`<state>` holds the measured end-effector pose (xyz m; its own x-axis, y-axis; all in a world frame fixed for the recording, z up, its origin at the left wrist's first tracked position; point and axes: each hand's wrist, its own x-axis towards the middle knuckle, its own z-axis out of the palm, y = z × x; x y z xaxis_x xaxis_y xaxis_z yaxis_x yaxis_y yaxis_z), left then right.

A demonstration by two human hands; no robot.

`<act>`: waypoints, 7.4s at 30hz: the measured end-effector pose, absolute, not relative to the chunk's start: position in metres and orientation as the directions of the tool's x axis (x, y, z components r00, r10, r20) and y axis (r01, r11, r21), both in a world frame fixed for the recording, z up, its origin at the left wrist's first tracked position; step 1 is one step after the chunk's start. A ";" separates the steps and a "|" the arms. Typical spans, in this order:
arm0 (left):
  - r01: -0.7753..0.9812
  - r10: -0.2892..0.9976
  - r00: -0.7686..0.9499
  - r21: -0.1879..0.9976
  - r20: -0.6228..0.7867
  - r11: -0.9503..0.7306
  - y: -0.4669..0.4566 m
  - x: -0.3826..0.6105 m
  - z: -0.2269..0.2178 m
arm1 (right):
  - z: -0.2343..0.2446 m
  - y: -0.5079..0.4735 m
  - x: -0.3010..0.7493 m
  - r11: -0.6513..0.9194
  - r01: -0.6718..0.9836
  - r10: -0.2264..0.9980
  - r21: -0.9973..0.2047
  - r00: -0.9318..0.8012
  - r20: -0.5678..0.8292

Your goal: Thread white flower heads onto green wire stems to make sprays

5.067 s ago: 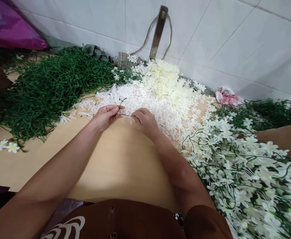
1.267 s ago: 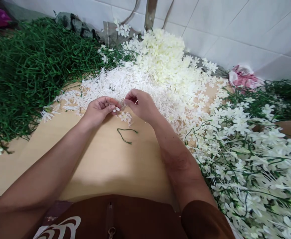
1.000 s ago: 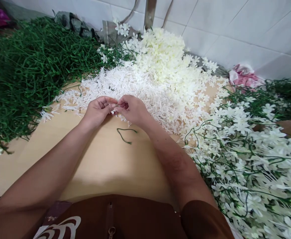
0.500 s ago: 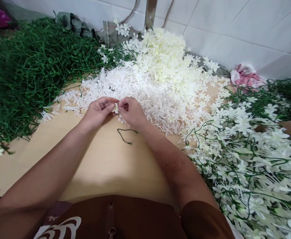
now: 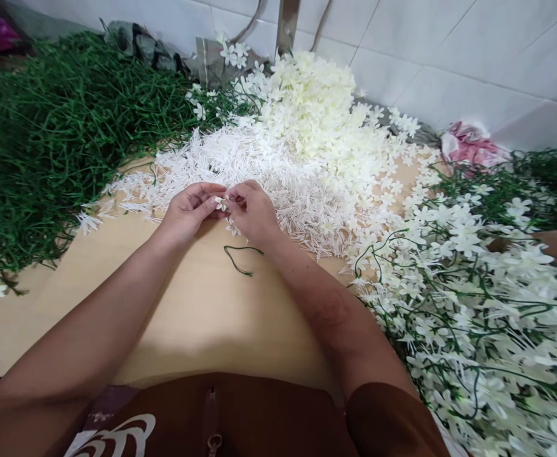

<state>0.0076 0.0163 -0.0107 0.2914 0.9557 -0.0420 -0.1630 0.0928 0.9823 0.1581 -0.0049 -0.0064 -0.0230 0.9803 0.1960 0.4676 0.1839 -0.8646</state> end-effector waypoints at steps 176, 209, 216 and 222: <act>-0.081 0.977 0.212 0.997 0.019 -0.001 0.006 0.021 -0.014 | -0.008 -0.003 0.170 0.680 0.527 0.694 -0.510 -0.237 0.680; -0.085 0.970 0.159 0.981 0.185 -0.173 0.010 0.011 -0.012 | -0.028 0.012 0.171 0.175 -0.140 0.979 -0.975 -0.076 0.187; -0.060 0.981 0.153 0.992 0.123 -0.115 0.010 0.009 -0.011 | -0.024 0.012 0.172 0.110 -0.256 0.990 -0.960 -0.054 0.127; -0.084 0.981 0.178 0.995 0.072 -0.058 0.010 0.012 -0.011 | -0.021 0.011 0.171 0.231 -0.082 0.971 -0.969 -0.045 0.235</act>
